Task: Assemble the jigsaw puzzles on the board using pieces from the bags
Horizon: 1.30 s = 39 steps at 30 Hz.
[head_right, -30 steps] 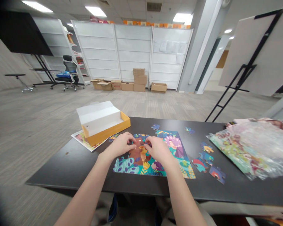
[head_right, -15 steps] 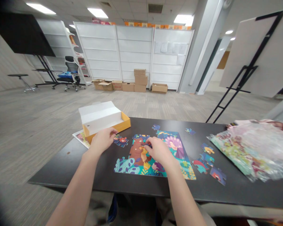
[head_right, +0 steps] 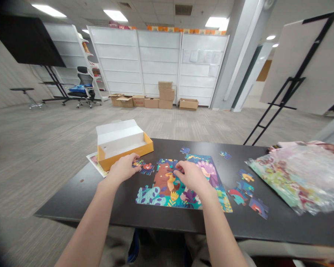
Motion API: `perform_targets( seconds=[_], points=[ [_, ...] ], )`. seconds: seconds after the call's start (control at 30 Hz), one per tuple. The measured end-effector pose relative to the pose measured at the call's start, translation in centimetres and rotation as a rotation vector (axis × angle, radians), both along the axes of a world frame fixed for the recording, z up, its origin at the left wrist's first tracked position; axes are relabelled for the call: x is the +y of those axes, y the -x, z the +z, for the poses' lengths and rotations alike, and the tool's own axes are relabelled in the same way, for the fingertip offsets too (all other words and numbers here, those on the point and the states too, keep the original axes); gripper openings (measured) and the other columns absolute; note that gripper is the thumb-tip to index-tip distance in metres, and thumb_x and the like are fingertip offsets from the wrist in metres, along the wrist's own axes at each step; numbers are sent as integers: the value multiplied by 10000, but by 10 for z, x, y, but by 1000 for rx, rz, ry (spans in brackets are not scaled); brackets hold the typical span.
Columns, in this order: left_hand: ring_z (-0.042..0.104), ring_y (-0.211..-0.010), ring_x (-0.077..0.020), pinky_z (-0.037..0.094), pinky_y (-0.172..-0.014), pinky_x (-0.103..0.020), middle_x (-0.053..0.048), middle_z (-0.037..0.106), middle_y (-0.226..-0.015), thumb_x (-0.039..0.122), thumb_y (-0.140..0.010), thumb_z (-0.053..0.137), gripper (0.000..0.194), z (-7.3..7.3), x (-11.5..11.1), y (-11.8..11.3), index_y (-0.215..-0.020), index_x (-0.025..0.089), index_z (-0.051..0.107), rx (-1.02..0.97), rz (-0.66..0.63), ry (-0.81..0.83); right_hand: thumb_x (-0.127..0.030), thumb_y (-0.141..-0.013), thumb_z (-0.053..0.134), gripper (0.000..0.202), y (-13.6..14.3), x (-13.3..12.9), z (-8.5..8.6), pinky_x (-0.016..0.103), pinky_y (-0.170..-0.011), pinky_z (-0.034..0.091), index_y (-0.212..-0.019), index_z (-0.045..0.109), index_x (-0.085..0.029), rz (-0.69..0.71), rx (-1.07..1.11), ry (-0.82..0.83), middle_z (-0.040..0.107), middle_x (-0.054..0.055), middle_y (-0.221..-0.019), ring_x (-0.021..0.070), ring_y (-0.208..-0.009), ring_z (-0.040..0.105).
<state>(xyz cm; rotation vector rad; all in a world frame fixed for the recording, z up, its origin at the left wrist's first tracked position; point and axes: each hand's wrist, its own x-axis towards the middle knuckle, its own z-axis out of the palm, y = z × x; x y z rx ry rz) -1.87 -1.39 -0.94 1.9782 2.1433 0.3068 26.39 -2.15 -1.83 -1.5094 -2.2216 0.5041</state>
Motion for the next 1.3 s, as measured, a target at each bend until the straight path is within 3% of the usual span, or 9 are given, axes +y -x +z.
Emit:
perform_targets(
  seconds=[0.13,0.3,0.47,0.57,0.77,0.93,1.07,1.3],
  points=[
    [665,-1097,-292,503,-925,-380,-116,688,-1225,244,-769,726,544,-3,3,0,-1290,214,572,-61,-63,-39,-285,-887,603,146,-25,3,8,330,-768,534,-953,706,-205,-76,108,-59,768,59,-934,205,-842,710],
    [687,-1017,-247,520,-857,-317,-89,705,-1131,166,-755,694,470,-8,7,0,-1217,213,620,-103,-92,-34,-351,-871,600,193,-57,2,19,332,-750,559,-920,712,-202,-189,217,-108,770,62,-869,205,-788,720],
    [673,-1104,-301,510,-935,-371,-128,722,-1173,220,-779,677,371,-7,4,0,-1150,205,675,-19,-78,-51,-360,-862,599,204,-67,0,20,334,-735,560,-897,715,-196,-223,211,-120,768,67,-846,207,-764,716],
    [679,-1094,-327,520,-924,-402,-137,736,-1147,234,-791,660,350,-5,2,-2,-1139,202,685,27,-60,-30,-362,-872,592,209,-64,0,16,328,-725,562,-905,716,-197,-203,216,-124,769,66,-850,205,-758,716],
    [683,-1084,-280,528,-940,-367,-111,691,-1178,191,-742,681,401,-7,5,0,-1142,214,664,-44,-82,-84,-323,-878,601,177,-58,1,13,327,-726,564,-908,727,-202,-178,196,-106,777,67,-872,203,-757,719],
    [724,-919,-226,566,-862,-343,-80,744,-1030,226,-760,664,253,4,4,4,-1007,171,675,-433,-169,-123,-306,-877,609,159,-56,3,11,322,-715,556,-898,724,-197,-181,180,-94,776,65,-872,202,-753,718],
    [739,-880,-210,586,-834,-339,-79,766,-1001,338,-773,685,299,19,-4,-7,-1013,160,679,-783,-261,-85,-276,-874,611,133,-43,1,15,321,-747,553,-903,714,-197,-149,193,-77,776,60,-881,196,-781,720],
    [746,-858,-194,600,-815,-323,-74,774,-961,246,-797,665,280,20,-9,-43,-1060,151,669,-913,-375,42,-284,-901,601,151,11,-12,32,273,-753,548,-968,704,-196,111,351,10,766,49,-954,166,-853,709]
  ],
)
